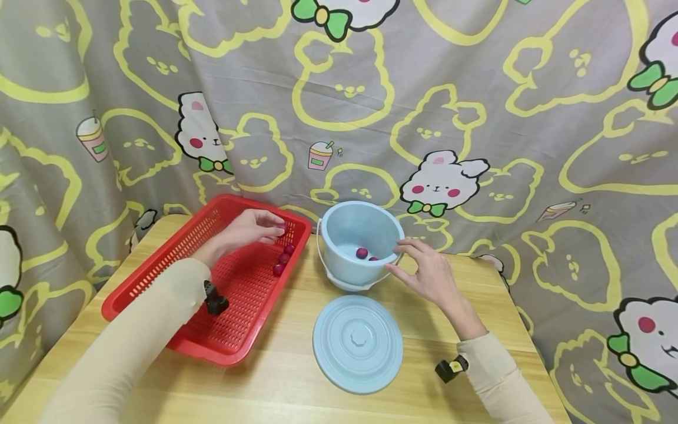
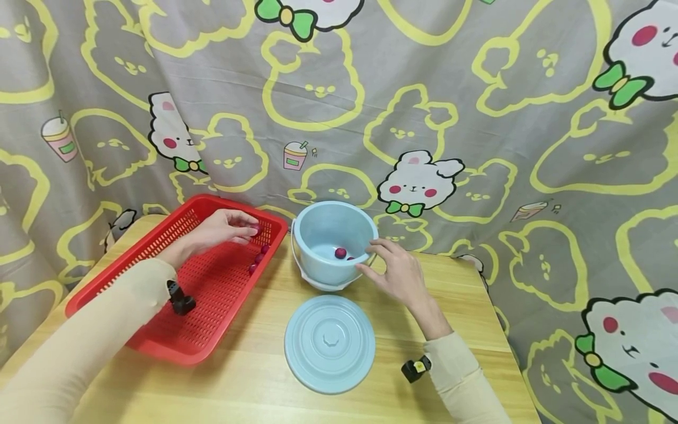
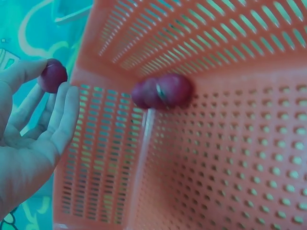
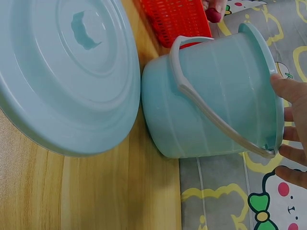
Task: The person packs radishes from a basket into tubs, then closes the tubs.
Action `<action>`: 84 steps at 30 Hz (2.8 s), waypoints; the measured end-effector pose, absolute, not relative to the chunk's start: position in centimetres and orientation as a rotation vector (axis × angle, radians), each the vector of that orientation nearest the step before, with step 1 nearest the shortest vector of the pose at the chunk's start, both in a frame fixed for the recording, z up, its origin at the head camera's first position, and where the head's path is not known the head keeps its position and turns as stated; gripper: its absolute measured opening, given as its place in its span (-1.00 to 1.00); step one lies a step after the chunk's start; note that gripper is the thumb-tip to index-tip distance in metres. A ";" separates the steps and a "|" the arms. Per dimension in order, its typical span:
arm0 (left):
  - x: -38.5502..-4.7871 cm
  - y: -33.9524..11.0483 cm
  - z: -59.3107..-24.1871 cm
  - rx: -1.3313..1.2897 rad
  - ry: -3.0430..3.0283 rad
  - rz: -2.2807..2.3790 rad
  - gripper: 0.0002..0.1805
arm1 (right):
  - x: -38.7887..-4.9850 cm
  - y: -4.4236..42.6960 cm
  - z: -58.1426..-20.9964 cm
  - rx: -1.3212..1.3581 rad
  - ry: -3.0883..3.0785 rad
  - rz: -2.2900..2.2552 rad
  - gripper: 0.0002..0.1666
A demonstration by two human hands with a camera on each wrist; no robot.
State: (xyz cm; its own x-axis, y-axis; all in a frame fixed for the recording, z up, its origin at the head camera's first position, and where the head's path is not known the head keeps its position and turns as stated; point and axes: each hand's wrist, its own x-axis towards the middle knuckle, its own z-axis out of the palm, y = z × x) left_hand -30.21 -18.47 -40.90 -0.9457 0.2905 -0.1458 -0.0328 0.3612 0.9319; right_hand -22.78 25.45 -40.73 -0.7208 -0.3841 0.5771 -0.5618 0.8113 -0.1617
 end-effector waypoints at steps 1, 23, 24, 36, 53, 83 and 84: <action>-30.2 -18.3 -40.7 0.236 2.335 1.623 -0.54 | -22.8 25.5 -40.7 0.697 -2.463 0.445 -0.50; -30.2 -13.0 -36.7 0.367 2.325 1.683 -0.59 | -22.8 25.5 -40.6 0.689 -2.490 0.447 -0.51; -30.2 -12.8 -36.5 0.374 2.321 1.686 -0.59 | -22.8 25.5 -40.6 0.687 -2.491 0.447 -0.51; -30.0 -10.5 -34.8 0.411 2.312 1.669 -0.65 | -22.8 25.4 -40.8 0.700 -2.471 0.445 -0.51; -30.2 -6.8 -34.2 0.470 2.317 1.601 -0.67 | -22.8 25.5 -40.6 0.694 -2.479 0.443 -0.50; -31.4 -2.0 -35.6 0.446 2.299 1.545 -0.72 | -22.7 25.6 -40.6 0.709 -2.481 0.434 -0.50; -31.4 -2.0 -35.6 0.444 2.301 1.543 -0.72 | -22.7 25.6 -40.7 0.707 -2.483 0.433 -0.50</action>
